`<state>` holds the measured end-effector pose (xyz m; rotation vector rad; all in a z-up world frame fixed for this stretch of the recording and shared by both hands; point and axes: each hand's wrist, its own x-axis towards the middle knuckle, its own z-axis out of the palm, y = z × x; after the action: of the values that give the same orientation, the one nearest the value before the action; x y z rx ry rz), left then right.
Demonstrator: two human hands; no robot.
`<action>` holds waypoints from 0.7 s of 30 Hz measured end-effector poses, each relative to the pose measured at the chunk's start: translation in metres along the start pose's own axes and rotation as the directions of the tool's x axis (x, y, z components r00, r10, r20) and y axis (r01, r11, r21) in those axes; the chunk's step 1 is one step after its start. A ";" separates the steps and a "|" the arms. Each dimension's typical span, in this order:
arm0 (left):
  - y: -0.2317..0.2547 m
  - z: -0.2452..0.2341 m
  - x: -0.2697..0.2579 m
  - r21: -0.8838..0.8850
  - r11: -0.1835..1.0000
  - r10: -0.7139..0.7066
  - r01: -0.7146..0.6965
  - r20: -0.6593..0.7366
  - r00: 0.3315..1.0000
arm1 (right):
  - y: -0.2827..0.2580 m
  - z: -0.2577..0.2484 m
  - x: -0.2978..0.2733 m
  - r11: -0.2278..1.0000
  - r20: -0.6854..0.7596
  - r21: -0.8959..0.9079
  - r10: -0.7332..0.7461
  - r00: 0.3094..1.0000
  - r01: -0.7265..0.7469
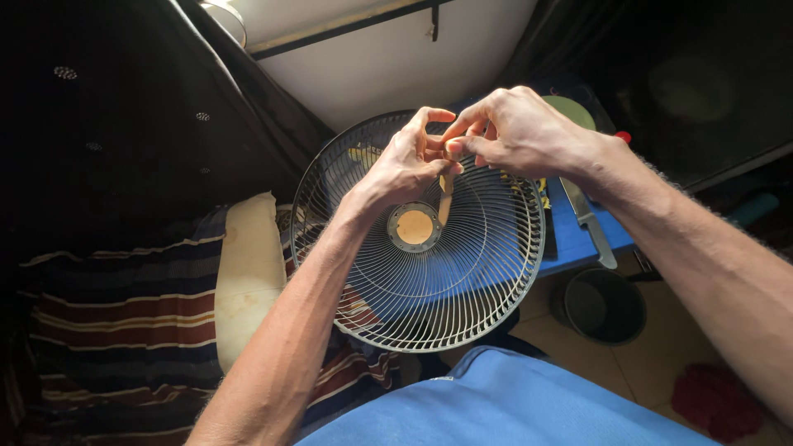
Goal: The person assembles a standing fan by attaching the blades to the motor hub, securing them with a nut, and then fitting the front and rear protective cages. They use a cloth to wipe the blades and a knife to assist with tightening the central nut.
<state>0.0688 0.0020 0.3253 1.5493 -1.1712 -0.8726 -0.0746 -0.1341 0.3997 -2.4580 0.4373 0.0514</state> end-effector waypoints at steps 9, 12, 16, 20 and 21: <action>0.011 0.020 -0.007 0.078 0.994 0.094 -0.079 -0.216 0.972 | 0.002 0.008 -0.009 0.979 -0.149 -0.195 0.025 0.989 -0.054; 0.011 0.018 -0.008 0.050 0.992 0.120 -0.113 -0.170 0.978 | 0.003 0.002 -0.007 0.962 -0.084 -0.229 0.133 0.988 -0.149; 0.007 0.012 -0.008 0.005 0.995 0.097 -0.097 -0.064 0.993 | 0.003 -0.004 -0.007 0.990 -0.077 -0.049 -0.133 0.988 0.130; 0.009 0.008 -0.012 0.077 0.989 0.131 -0.129 -0.026 0.991 | 0.003 -0.008 -0.007 0.996 -0.030 -0.011 -0.090 0.996 0.089; 0.011 0.010 -0.012 0.070 0.993 0.102 -0.098 -0.052 0.993 | 0.004 -0.006 -0.006 0.991 -0.048 0.013 -0.132 0.990 0.133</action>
<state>0.0535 0.0106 0.3334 1.5456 -1.2381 -0.7258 -0.0820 -0.1391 0.4027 -2.4706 0.2925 -0.0646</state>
